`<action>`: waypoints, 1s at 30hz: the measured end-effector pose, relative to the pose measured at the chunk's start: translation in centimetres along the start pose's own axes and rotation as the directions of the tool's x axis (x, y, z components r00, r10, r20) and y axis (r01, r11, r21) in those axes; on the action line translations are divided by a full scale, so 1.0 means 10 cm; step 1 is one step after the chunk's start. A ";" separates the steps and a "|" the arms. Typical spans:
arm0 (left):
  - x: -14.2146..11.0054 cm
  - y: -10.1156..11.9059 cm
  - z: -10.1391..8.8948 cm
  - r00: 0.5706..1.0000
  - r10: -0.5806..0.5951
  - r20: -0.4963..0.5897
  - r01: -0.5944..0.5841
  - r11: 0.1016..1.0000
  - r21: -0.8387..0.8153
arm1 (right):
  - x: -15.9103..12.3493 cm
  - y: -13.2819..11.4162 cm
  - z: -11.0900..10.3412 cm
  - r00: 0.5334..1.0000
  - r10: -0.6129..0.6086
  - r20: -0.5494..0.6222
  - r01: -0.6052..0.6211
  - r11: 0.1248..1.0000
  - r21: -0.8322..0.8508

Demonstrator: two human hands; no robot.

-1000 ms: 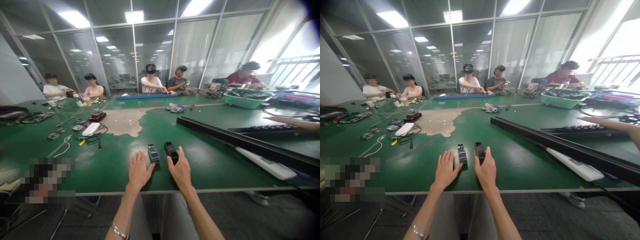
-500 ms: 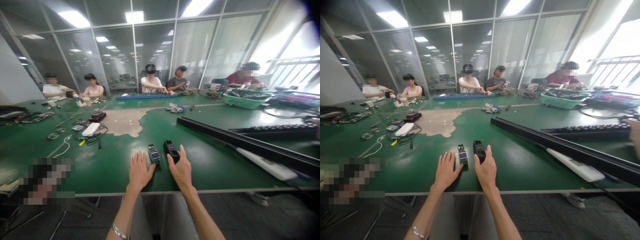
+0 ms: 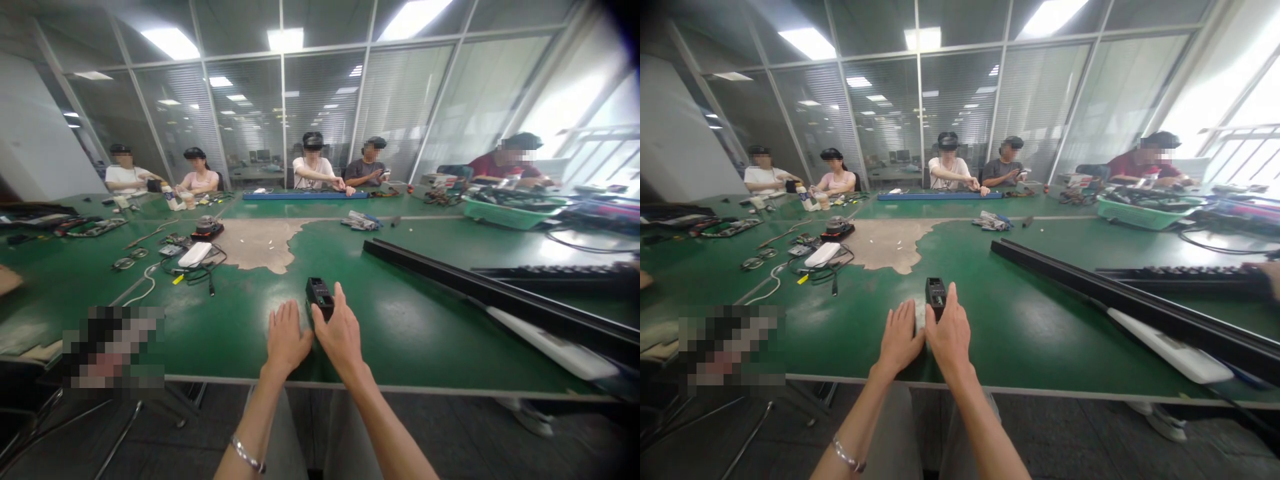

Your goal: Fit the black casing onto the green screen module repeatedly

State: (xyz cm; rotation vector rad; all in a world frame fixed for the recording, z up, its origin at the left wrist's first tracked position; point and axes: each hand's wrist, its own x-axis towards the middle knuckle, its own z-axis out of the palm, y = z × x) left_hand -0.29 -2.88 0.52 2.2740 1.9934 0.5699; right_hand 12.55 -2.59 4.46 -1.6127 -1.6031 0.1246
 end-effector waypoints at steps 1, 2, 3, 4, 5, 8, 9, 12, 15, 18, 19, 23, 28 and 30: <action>0.01 -0.01 0.00 1.000 -0.016 -0.002 0.016 1.000 -0.019 | -0.01 -0.01 0.01 1.000 -0.008 -0.002 0.008 1.000 -0.016; 0.01 -0.02 0.01 1.000 -0.030 -0.005 0.030 0.999 -0.038 | -0.02 -0.01 0.02 1.000 -0.019 -0.004 0.019 0.999 -0.030; 0.01 -0.03 0.01 0.999 -0.040 -0.008 0.040 0.998 -0.055 | -0.02 -0.02 0.03 0.999 -0.033 -0.006 0.033 0.999 -0.042; 0.02 -0.03 0.02 0.999 -0.047 -0.013 0.046 0.996 -0.070 | -0.03 -0.03 0.04 0.999 -0.048 -0.007 0.048 0.997 -0.054; 0.02 -0.04 0.02 0.999 -0.050 -0.017 0.049 0.995 -0.082 | -0.03 -0.03 0.05 0.998 -0.063 -0.008 0.062 0.996 -0.064; 0.01 -0.05 0.04 0.998 -0.051 -0.033 0.047 0.994 -0.095 | -0.05 -0.02 0.10 0.997 -0.081 -0.005 0.080 0.992 -0.094; 0.01 -0.06 0.05 0.998 -0.050 -0.038 0.046 0.994 -0.097 | -0.06 -0.01 0.12 0.997 -0.079 -0.001 0.078 0.992 -0.101; 0.01 -0.06 0.06 0.998 -0.042 -0.052 0.037 0.995 -0.094 | -0.09 0.03 0.17 0.998 -0.065 0.011 0.066 0.992 -0.105; 0.01 -0.06 0.06 0.998 -0.030 -0.061 0.025 0.996 -0.081 | -0.14 0.08 0.20 0.998 -0.049 0.025 0.052 0.994 -0.095; 0.01 -0.06 0.07 0.998 -0.022 -0.061 0.017 0.997 -0.070 | -0.19 0.13 0.24 0.999 -0.037 0.034 0.040 0.995 -0.094; 0.01 -0.07 0.07 0.998 -0.019 -0.060 0.015 0.998 -0.068 | -0.20 0.14 0.25 0.999 -0.038 0.032 0.041 0.995 -0.095; 0.01 -0.07 0.07 0.998 -0.015 -0.055 0.012 0.998 -0.056 | -0.23 0.17 0.30 0.998 -0.062 0.005 0.062 0.993 -0.098; 0.01 -0.07 0.08 0.999 -0.010 -0.047 0.008 0.999 -0.036 | -0.21 0.16 0.29 0.998 -0.067 0.008 0.067 0.990 -0.126; 0.01 -0.06 0.08 0.999 -0.010 -0.046 0.008 0.999 -0.033 | -0.19 0.15 0.27 0.998 -0.059 0.012 0.060 0.989 -0.132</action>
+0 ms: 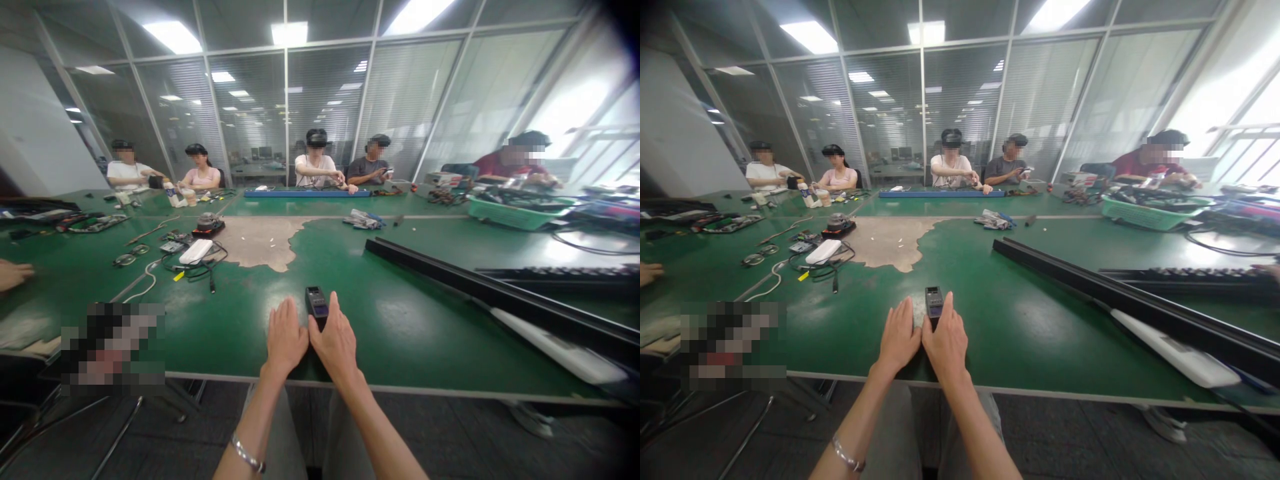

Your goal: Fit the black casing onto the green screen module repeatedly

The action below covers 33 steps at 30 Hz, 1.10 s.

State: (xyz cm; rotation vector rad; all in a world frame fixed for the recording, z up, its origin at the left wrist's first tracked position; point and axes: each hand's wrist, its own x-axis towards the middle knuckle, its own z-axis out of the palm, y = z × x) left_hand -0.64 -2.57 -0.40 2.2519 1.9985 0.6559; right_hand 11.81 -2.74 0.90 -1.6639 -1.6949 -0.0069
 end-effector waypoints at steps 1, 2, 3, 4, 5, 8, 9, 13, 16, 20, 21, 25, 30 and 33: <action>0.00 0.00 0.00 1.000 -0.002 -0.001 0.002 1.000 0.000 | 0.00 0.00 -0.01 1.000 0.002 0.003 -0.002 1.000 0.000; 0.00 0.00 0.00 1.000 -0.004 -0.001 0.004 1.000 -0.001 | 0.01 -0.01 -0.02 1.000 0.003 0.007 -0.003 1.000 0.002; 0.00 0.00 0.00 1.000 -0.005 -0.002 0.005 1.000 -0.002 | 0.01 -0.01 -0.03 1.000 0.005 0.012 -0.005 1.000 0.005; 0.00 0.00 0.00 1.000 -0.005 -0.001 0.005 1.000 -0.003 | 0.01 -0.01 -0.04 1.000 0.009 0.016 -0.009 1.000 0.009; 0.00 0.00 0.00 1.000 -0.004 0.001 0.004 1.000 -0.003 | 0.02 -0.02 -0.04 1.000 0.017 0.017 -0.017 1.000 0.014; 0.00 0.00 0.00 1.000 0.001 0.005 -0.001 1.000 0.004 | 0.04 -0.04 -0.07 0.999 0.048 0.006 -0.048 0.998 0.051; 0.00 0.00 -0.01 1.000 0.002 0.008 -0.002 1.000 0.006 | 0.05 -0.05 -0.08 0.998 0.056 0.000 -0.056 0.996 0.072; -0.01 0.03 -0.03 1.000 0.008 0.021 -0.009 1.000 0.015 | 0.15 -0.08 -0.22 0.994 0.095 -0.049 -0.084 0.978 0.191; -0.02 0.06 -0.06 1.000 0.014 0.021 -0.015 0.999 0.028 | 0.23 0.00 -0.34 0.984 0.122 -0.128 -0.087 0.964 0.253; -0.01 0.08 -0.06 0.999 0.031 0.027 -0.033 0.998 0.047 | 0.24 0.26 -0.38 0.971 0.170 -0.166 -0.132 0.967 0.220; -0.01 0.08 -0.06 0.999 0.037 0.024 -0.038 0.998 0.053 | 0.23 0.33 -0.37 0.971 0.179 -0.159 -0.145 0.967 0.208; 0.00 0.09 -0.04 0.999 0.047 0.010 -0.048 0.995 0.085 | 0.14 0.55 -0.28 0.973 0.193 -0.126 -0.170 0.970 0.172; 0.00 0.09 -0.04 0.998 0.052 0.021 -0.054 0.994 0.097 | 0.09 0.63 -0.21 0.977 0.195 -0.089 -0.182 0.975 0.130; 0.00 0.09 -0.05 0.998 0.050 0.025 -0.052 0.994 0.097 | 0.08 0.63 -0.18 0.985 0.148 -0.091 -0.141 0.987 0.078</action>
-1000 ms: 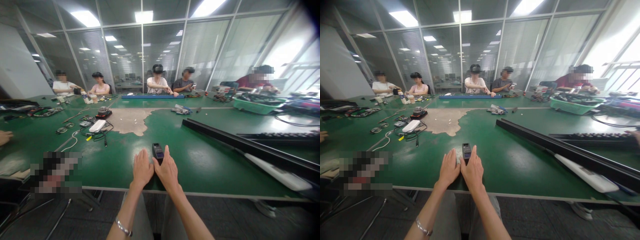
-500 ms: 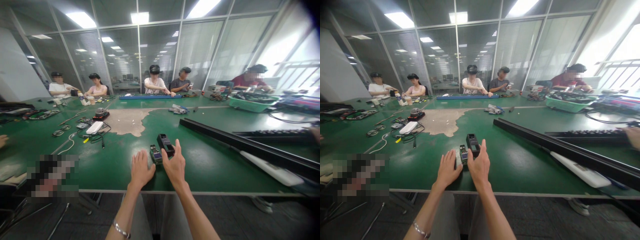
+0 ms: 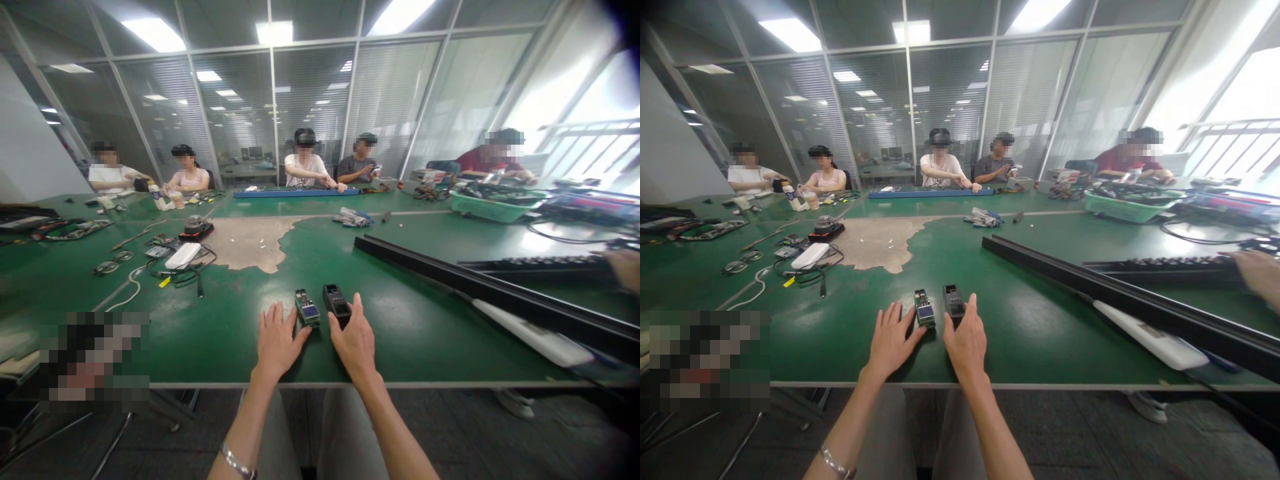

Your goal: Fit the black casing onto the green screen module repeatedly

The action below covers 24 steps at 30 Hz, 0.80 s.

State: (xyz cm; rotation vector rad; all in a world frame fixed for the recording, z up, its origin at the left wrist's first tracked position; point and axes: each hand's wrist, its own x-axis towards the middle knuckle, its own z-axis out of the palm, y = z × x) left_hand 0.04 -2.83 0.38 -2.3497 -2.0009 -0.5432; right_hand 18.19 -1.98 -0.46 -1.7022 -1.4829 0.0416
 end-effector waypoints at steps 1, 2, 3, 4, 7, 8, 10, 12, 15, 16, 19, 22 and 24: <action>0.00 0.00 0.00 1.000 0.000 0.001 0.000 1.000 0.001 | -0.01 0.00 0.01 1.000 -0.017 -0.001 0.016 1.000 -0.020; 0.00 0.00 0.00 1.000 0.002 0.002 -0.002 1.000 0.002 | -0.01 0.01 0.02 1.000 -0.029 -0.004 0.029 0.999 -0.040; 0.00 0.00 0.00 1.000 0.004 0.003 -0.004 1.000 0.004 | -0.01 0.01 0.03 0.999 -0.036 -0.006 0.036 0.998 -0.058; 0.01 0.00 0.00 1.000 0.006 0.004 -0.006 1.000 0.006 | -0.02 0.01 0.03 0.999 -0.041 -0.005 0.041 0.997 -0.072; 0.01 0.00 0.00 1.000 0.007 0.003 -0.007 1.000 0.005 | -0.02 0.03 0.04 0.998 -0.055 -0.001 0.055 0.995 -0.083; 0.01 0.00 0.00 1.000 0.006 0.002 -0.006 1.000 0.002 | -0.02 0.04 0.04 0.998 -0.065 -0.006 0.064 0.995 -0.080; 0.01 0.00 0.00 1.000 0.008 0.005 -0.008 1.000 -0.003 | -0.02 0.04 0.04 0.996 -0.083 -0.029 0.081 0.994 -0.073; 0.02 0.00 -0.01 1.000 0.007 0.011 -0.007 1.000 -0.002 | -0.01 0.04 0.03 0.995 -0.093 -0.046 0.090 0.993 -0.071; 0.02 0.00 -0.01 1.000 0.003 0.017 -0.003 1.000 0.007 | -0.01 0.03 0.03 0.995 -0.093 -0.039 0.090 0.993 -0.078; 0.02 0.00 -0.01 1.000 0.002 0.016 -0.002 1.000 0.008 | -0.02 0.02 0.02 0.995 -0.092 -0.032 0.089 0.992 -0.085; 0.02 0.00 0.00 1.000 0.002 0.008 -0.002 1.000 0.003 | -0.02 0.03 0.03 0.996 -0.086 -0.007 0.085 0.990 -0.115; 0.01 -0.01 0.00 1.000 0.003 0.000 -0.003 1.000 -0.002 | -0.02 0.02 0.02 0.998 -0.067 0.011 0.067 0.991 -0.118; 0.01 -0.01 0.00 1.000 0.003 -0.003 -0.003 1.000 -0.004 | -0.01 -0.02 -0.02 0.999 -0.037 0.005 0.037 0.995 -0.089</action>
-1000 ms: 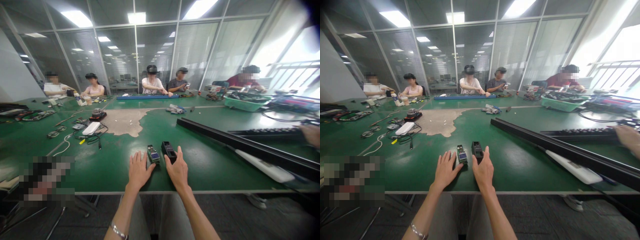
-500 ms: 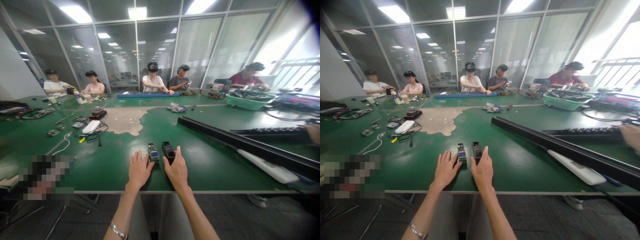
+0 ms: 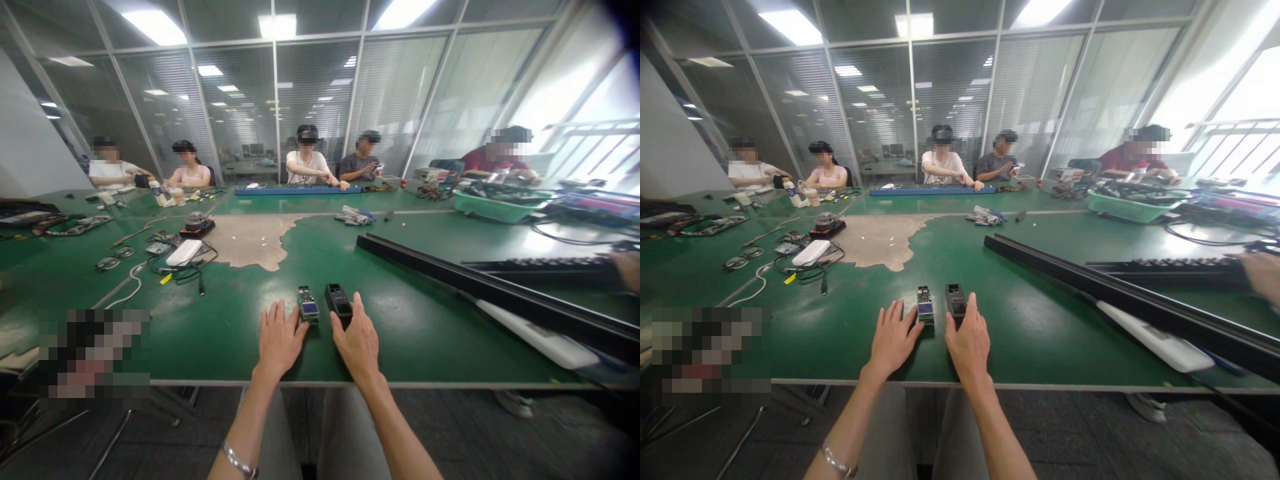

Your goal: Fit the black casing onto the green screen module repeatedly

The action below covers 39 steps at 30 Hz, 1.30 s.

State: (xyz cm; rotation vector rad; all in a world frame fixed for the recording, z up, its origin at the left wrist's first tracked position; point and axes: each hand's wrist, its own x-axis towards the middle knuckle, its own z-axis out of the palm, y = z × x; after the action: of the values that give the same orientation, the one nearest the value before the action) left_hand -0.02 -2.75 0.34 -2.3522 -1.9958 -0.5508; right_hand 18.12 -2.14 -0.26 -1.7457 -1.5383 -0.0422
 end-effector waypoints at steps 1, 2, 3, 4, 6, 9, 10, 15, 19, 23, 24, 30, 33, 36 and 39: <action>0.00 0.00 0.00 1.000 0.000 0.000 0.000 1.000 -0.002 | 0.01 -0.03 -0.03 1.000 0.017 -0.011 -0.016 1.000 0.023; 0.00 0.00 0.00 1.000 0.000 0.000 0.000 1.000 -0.004 | 0.02 -0.08 -0.07 0.999 0.031 -0.026 -0.030 0.998 0.051; 0.00 0.00 0.00 1.000 -0.002 0.002 0.002 1.000 -0.005 | 0.03 -0.13 -0.11 0.998 0.041 -0.041 -0.038 0.996 0.083; -0.01 0.00 0.00 1.000 -0.005 0.003 0.005 1.000 -0.004 | 0.04 -0.20 -0.15 0.997 0.047 -0.057 -0.040 0.992 0.117; -0.01 0.00 0.00 1.000 -0.009 0.005 0.009 1.000 0.002 | 0.06 -0.34 -0.23 0.998 0.033 -0.056 -0.023 0.984 0.176; -0.02 -0.01 0.00 1.000 -0.002 0.002 0.002 1.000 0.005 | 0.08 -0.54 -0.28 0.999 0.017 -0.041 -0.008 0.975 0.222; -0.02 -0.01 0.00 1.000 0.004 -0.001 -0.004 1.000 0.005 | 0.08 -0.59 -0.27 0.999 0.006 -0.035 0.002 0.974 0.225; -0.04 -0.01 -0.03 1.000 0.012 -0.018 -0.012 1.000 0.003 | 0.05 -0.75 -0.15 0.999 -0.043 0.011 0.041 0.984 0.175; -0.05 0.00 -0.05 0.999 0.016 -0.033 -0.016 1.000 0.004 | 0.03 -0.82 -0.10 0.998 -0.042 0.038 0.039 0.996 0.080; -0.04 -0.01 -0.04 0.999 0.012 -0.040 -0.011 1.000 0.013 | 0.03 -0.88 -0.10 0.997 -0.043 0.060 0.042 0.999 0.018; -0.04 -0.01 -0.03 0.999 0.008 -0.042 -0.007 1.000 0.013 | 0.03 -0.89 -0.10 0.997 -0.045 0.065 0.045 0.999 0.005; -0.03 -0.05 0.02 0.999 -0.006 -0.043 0.005 1.000 -0.003 | 0.01 -0.90 -0.01 0.994 -0.049 0.097 0.057 0.995 -0.079; -0.02 -0.06 0.04 0.999 -0.020 -0.039 0.020 1.000 -0.004 | -0.04 -0.85 0.04 0.993 -0.043 0.110 0.054 0.993 -0.101; -0.01 -0.06 0.06 0.999 -0.021 -0.041 0.022 1.000 0.003 | -0.12 -0.80 0.07 0.991 -0.055 0.122 0.068 0.992 -0.103; -0.01 -0.06 0.06 0.999 -0.009 -0.038 0.010 1.000 0.012 | -0.19 -0.76 0.10 0.990 -0.081 0.117 0.092 0.991 -0.092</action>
State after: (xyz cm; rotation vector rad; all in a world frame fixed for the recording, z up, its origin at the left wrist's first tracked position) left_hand -0.44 -2.64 -0.35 -2.3083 -1.9897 -0.5775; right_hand 10.68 -3.54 2.14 -1.7826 -1.7197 -0.0635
